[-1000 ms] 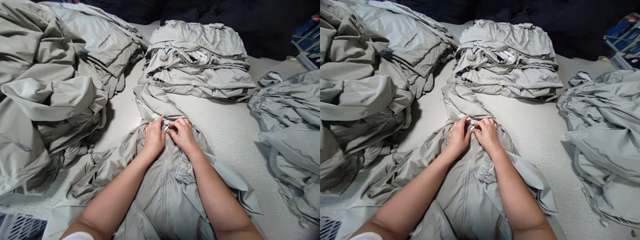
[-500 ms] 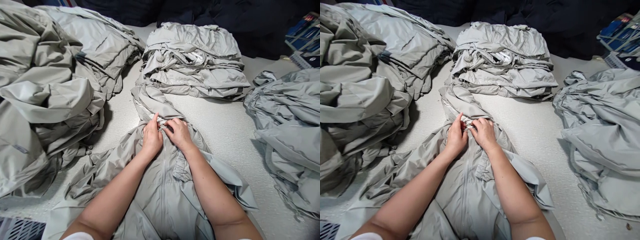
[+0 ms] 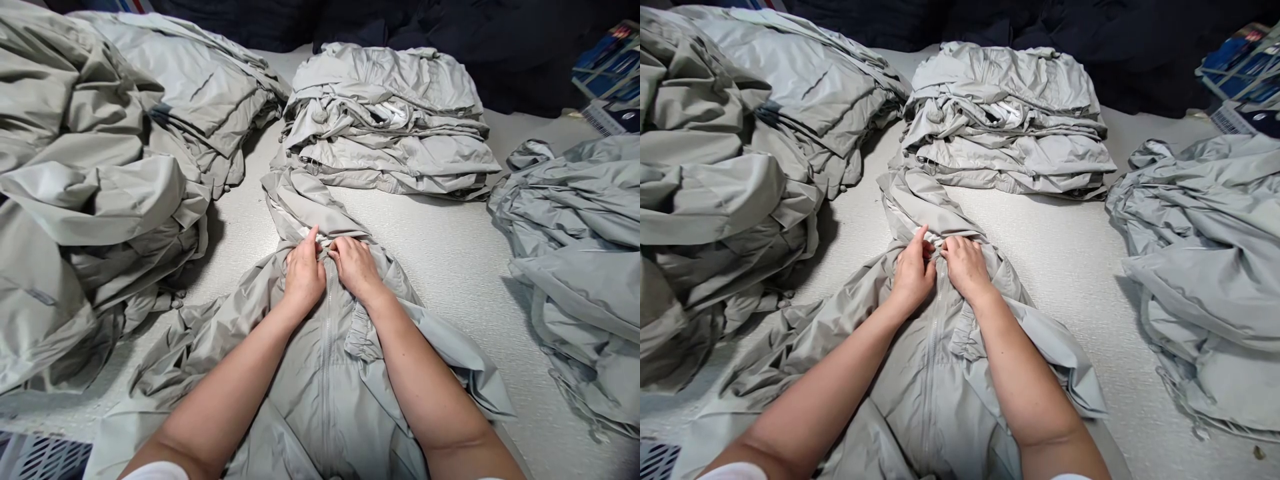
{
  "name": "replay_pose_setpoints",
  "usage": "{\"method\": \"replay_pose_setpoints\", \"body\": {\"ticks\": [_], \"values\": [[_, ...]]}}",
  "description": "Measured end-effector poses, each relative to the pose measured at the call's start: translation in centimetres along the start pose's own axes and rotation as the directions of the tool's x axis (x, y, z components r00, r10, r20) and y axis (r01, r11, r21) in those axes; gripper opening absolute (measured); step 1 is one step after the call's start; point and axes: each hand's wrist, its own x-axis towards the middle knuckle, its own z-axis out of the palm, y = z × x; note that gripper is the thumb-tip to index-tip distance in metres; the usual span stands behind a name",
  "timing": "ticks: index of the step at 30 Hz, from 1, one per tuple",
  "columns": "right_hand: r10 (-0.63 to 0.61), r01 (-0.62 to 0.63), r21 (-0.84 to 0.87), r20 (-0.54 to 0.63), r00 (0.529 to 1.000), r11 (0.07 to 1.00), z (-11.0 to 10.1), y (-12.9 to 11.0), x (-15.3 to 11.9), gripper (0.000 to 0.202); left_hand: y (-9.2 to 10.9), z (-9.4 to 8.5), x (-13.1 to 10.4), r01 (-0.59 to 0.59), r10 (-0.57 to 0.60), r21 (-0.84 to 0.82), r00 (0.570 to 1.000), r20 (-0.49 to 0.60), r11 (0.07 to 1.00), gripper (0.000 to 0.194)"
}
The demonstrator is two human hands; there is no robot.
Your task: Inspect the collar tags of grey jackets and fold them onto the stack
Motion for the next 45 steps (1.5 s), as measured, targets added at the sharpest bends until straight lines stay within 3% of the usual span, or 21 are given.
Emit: {"method": "replay_pose_setpoints", "body": {"ticks": [10,18,21,26,30,40,45], "values": [[-0.061,0.062,0.026,-0.014,0.998,0.998,-0.1,0.3,-0.1,0.008,0.0,0.0,0.0,-0.030,0.030,0.051,1.000,0.009,0.998,0.076],[0.051,-0.004,0.267,-0.170,0.984,0.964,0.1,1.1,-0.2,0.014,-0.3,0.0,0.0,-0.044,0.044,-0.033,0.999,-0.005,0.998,0.080],[0.036,0.048,0.340,-0.236,0.971,0.939,-0.6,1.1,-0.4,0.014,-0.1,-0.3,0.1,-0.060,0.060,-0.050,0.998,0.003,0.997,0.070],[0.006,0.146,0.458,-0.314,0.950,0.877,-1.9,0.3,-0.6,0.015,0.4,-0.8,0.2,-0.132,0.133,-0.047,0.991,0.013,0.990,0.033],[-0.017,0.197,0.504,-0.338,0.941,0.841,-2.2,-0.1,-0.7,0.013,0.1,-0.9,0.4,-0.140,0.140,-0.040,0.990,-0.004,0.989,0.022],[-0.073,0.158,0.504,-0.185,0.980,0.849,-2.6,-0.4,-0.8,0.010,-0.2,-1.6,1.1,-0.122,0.133,-0.150,0.989,0.068,0.981,0.021],[0.050,0.068,0.577,-0.187,0.981,0.814,-2.2,-0.3,-0.9,0.009,-0.1,-1.4,1.0,-0.105,0.111,-0.114,0.992,0.055,0.988,0.022]]}}
